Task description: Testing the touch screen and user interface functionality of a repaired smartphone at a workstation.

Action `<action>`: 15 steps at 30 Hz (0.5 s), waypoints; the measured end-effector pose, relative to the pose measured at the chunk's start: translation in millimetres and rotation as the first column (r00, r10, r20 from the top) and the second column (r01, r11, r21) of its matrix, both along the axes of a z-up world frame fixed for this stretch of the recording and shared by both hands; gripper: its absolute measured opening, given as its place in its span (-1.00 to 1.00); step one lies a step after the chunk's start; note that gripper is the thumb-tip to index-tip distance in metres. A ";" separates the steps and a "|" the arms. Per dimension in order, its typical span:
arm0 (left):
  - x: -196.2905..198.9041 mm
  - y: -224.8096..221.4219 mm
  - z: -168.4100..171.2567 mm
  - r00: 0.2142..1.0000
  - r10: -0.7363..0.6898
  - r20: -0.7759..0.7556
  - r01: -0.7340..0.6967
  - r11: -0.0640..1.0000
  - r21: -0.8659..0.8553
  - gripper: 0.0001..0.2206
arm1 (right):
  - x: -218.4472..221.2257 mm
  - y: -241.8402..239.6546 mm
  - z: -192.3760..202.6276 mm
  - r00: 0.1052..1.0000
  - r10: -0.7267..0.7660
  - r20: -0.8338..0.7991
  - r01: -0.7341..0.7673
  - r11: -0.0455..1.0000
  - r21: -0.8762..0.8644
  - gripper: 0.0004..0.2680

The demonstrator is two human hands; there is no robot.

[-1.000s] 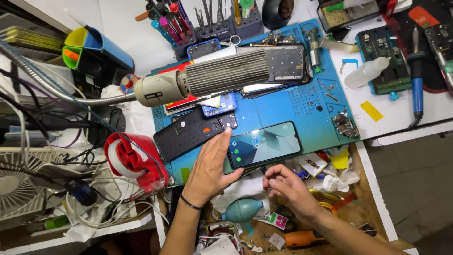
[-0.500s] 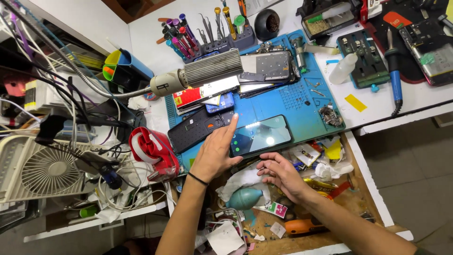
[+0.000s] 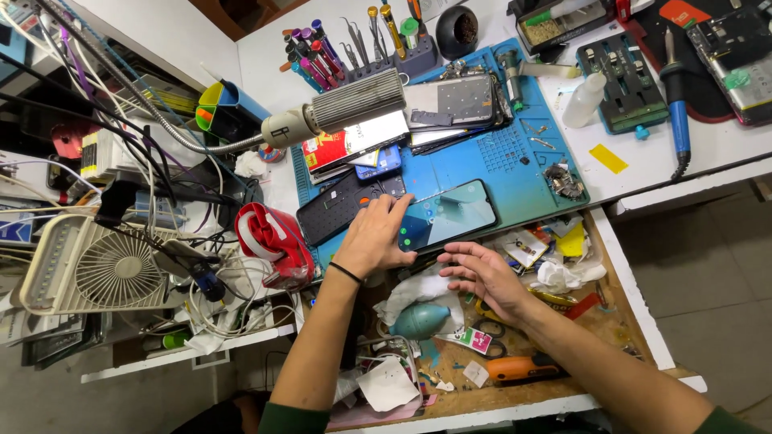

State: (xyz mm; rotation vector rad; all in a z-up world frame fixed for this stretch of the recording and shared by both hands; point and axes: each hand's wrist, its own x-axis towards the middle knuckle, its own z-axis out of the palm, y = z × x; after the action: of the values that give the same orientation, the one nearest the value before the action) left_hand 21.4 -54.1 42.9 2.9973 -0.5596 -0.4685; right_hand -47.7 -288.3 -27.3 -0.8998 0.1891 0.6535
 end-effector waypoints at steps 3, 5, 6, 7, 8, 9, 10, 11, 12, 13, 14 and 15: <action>-2.9 1.3 -4.9 1.000 0.002 0.028 -0.002 1.000 -0.016 -0.04 | 0.7 -0.9 -0.4 1.000 0.001 0.002 -0.001 1.000 0.000 -0.67; -3.3 0.3 -5.0 1.000 0.000 0.014 0.000 1.000 -0.007 -0.02 | 0.9 -1.7 1.0 1.000 0.001 0.002 -0.001 1.000 -0.003 -0.67; -3.2 0.3 -4.8 1.000 -0.001 0.003 0.001 1.000 0.004 -0.01 | 1.7 -1.6 1.8 1.000 0.002 0.006 -0.002 1.000 -0.005 -0.67; -4.6 -0.2 -4.0 1.000 0.001 0.003 -0.001 1.000 0.004 -0.01 | 2.1 -1.5 1.6 1.000 0.004 0.006 -0.004 1.000 -0.005 -0.67; -6.4 -0.9 -3.3 1.000 0.007 -0.003 -0.007 1.000 -0.011 -0.02 | 2.1 -1.4 1.5 1.000 0.004 0.007 -0.004 1.000 -0.008 -0.67; -8.2 -1.6 -2.6 1.000 0.013 -0.009 -0.013 1.000 -0.027 -0.04 | 2.1 -1.5 1.4 1.000 0.004 0.008 -0.004 1.000 -0.010 -0.67; -10.6 -2.3 0.2 1.000 0.013 -0.009 -0.013 1.000 -0.027 -0.04 | 2.1 -1.5 -0.3 1.000 0.004 0.008 -0.004 1.000 -0.011 -0.67; -13.1 -2.9 3.0 1.000 0.018 0.003 -0.017 0.998 -0.065 -0.06 | 2.1 -1.6 -2.0 1.000 0.006 0.006 -0.006 1.000 -0.006 -0.67; -15.6 -3.7 5.9 1.000 0.023 0.015 -0.022 0.994 -0.104 -0.08 | 2.1 -1.8 -3.4 1.000 0.009 0.006 -0.009 1.000 -0.003 -0.68; -17.7 -3.1 3.4 1.000 0.024 0.015 -0.022 0.994 -0.105 -0.08 | 2.3 -1.7 -4.1 1.000 0.009 0.005 -0.009 1.000 -0.003 -0.68; -20.1 -2.3 0.6 0.999 0.029 0.046 -0.022 0.989 -0.148 -0.11 | 2.2 -1.5 -4.9 1.000 0.004 0.007 -0.004 1.000 -0.001 -0.68; -22.6 -1.4 -2.1 0.996 0.036 0.076 -0.021 0.982 -0.190 -0.13 | 2.1 -1.1 -5.8 1.000 -0.001 0.009 0.001 1.000 0.002 -0.69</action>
State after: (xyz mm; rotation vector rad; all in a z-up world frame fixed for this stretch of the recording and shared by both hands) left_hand -1.2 -55.5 40.8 2.8474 -0.5338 -0.2779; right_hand -45.6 -289.4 -33.1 -0.9006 0.1807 0.6489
